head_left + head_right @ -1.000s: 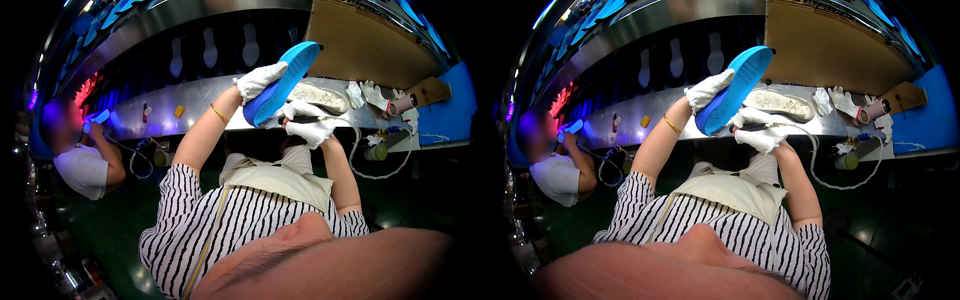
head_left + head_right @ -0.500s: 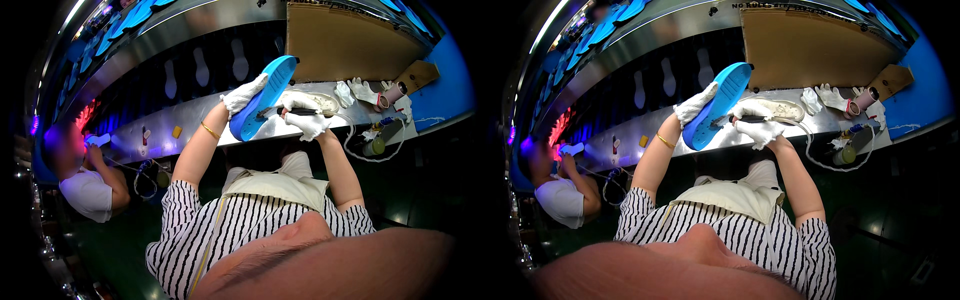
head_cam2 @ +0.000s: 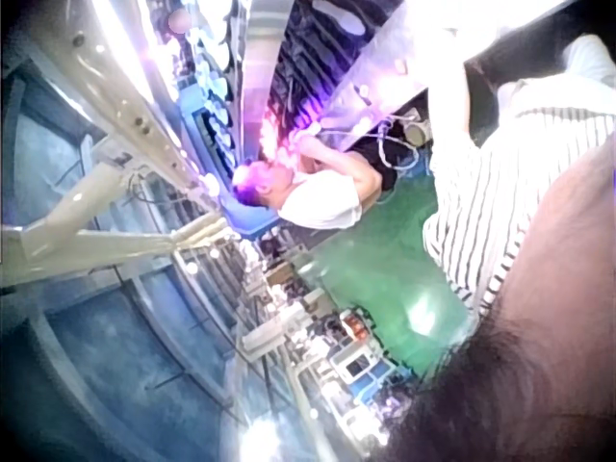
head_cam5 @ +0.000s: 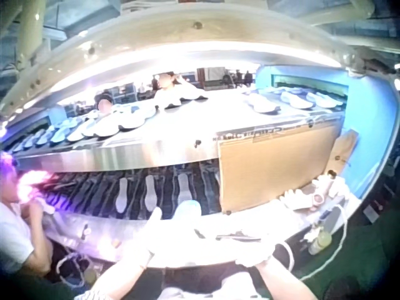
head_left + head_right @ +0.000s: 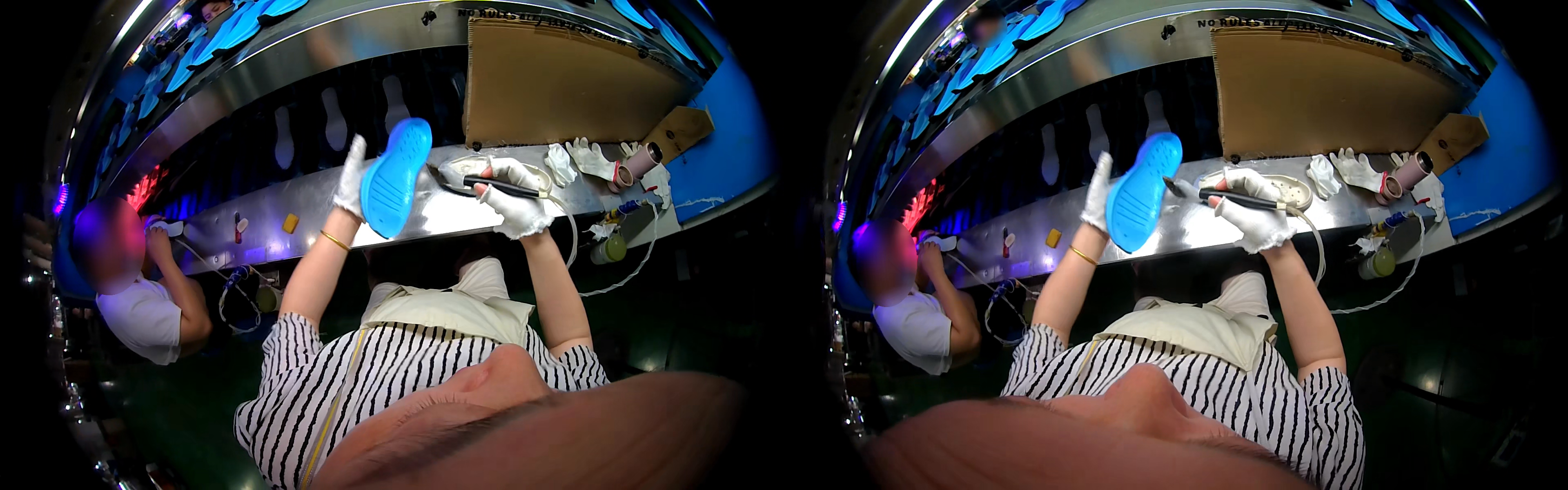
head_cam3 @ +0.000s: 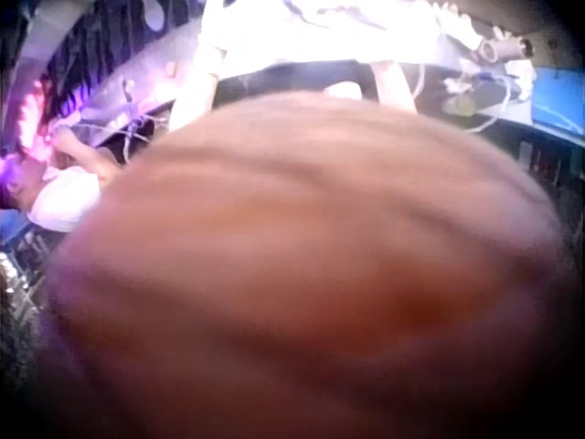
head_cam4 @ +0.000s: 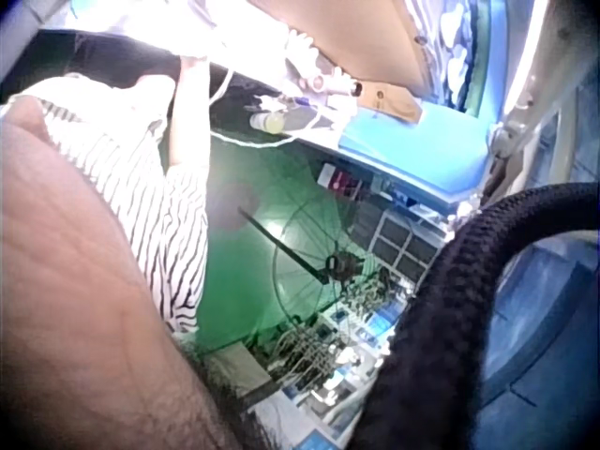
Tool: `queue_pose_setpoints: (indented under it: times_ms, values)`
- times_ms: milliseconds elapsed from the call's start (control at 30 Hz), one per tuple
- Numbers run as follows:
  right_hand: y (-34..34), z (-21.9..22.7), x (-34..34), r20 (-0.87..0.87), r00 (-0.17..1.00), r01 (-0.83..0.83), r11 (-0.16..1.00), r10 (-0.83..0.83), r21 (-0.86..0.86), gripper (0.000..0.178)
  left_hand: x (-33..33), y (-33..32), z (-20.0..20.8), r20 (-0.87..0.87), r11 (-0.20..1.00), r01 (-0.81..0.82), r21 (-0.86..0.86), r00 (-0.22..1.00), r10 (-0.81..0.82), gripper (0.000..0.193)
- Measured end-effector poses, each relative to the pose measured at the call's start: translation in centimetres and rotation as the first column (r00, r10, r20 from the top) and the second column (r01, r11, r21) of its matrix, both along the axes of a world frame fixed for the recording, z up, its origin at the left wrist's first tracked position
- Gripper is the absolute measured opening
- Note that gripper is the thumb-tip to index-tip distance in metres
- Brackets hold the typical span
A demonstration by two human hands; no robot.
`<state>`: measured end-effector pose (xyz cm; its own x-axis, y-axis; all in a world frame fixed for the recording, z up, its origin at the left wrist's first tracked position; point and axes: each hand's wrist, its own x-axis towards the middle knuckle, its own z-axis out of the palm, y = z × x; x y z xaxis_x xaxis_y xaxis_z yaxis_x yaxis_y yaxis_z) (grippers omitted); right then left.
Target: The person applies glue to blue shoe soles using a brush, picking them up from a conveyor belt and placing them on a workspace.
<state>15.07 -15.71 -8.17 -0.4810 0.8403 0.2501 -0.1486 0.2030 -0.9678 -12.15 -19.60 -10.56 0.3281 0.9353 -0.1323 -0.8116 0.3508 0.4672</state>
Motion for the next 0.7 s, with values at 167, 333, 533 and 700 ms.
queue_pose_setpoints:
  times_ms: [167, 333, 533, 700]
  values:
    - [-0.4, -1.4, -1.2, 0.001, 0.995, 0.098, 0.993, -0.098, 0.073, 0.017, 4.6, -3.0, -2.8, 0.466, 0.999, 0.049, 0.021, 0.883, -0.053, 0.06]
    - [0.2, -0.9, -2.8, -0.072, 0.972, 0.231, 0.966, -0.224, 0.112, 0.017, 8.8, -3.2, -2.6, 0.168, 0.999, -0.002, 0.051, 0.986, -0.007, 0.072]
    - [-2.4, 0.0, -2.3, -0.004, 1.0, 0.004, 0.999, -0.004, 0.039, 0.023, 8.9, -1.9, -3.8, 0.195, 0.991, -0.13, 0.014, 0.973, 0.125, 0.069]
    - [-1.3, -1.5, -3.4, -0.042, 0.996, 0.09, 0.96, -0.082, 0.264, 0.024, 9.0, -1.4, -2.5, 0.116, 0.977, -0.209, 0.035, 0.972, 0.204, 0.071]
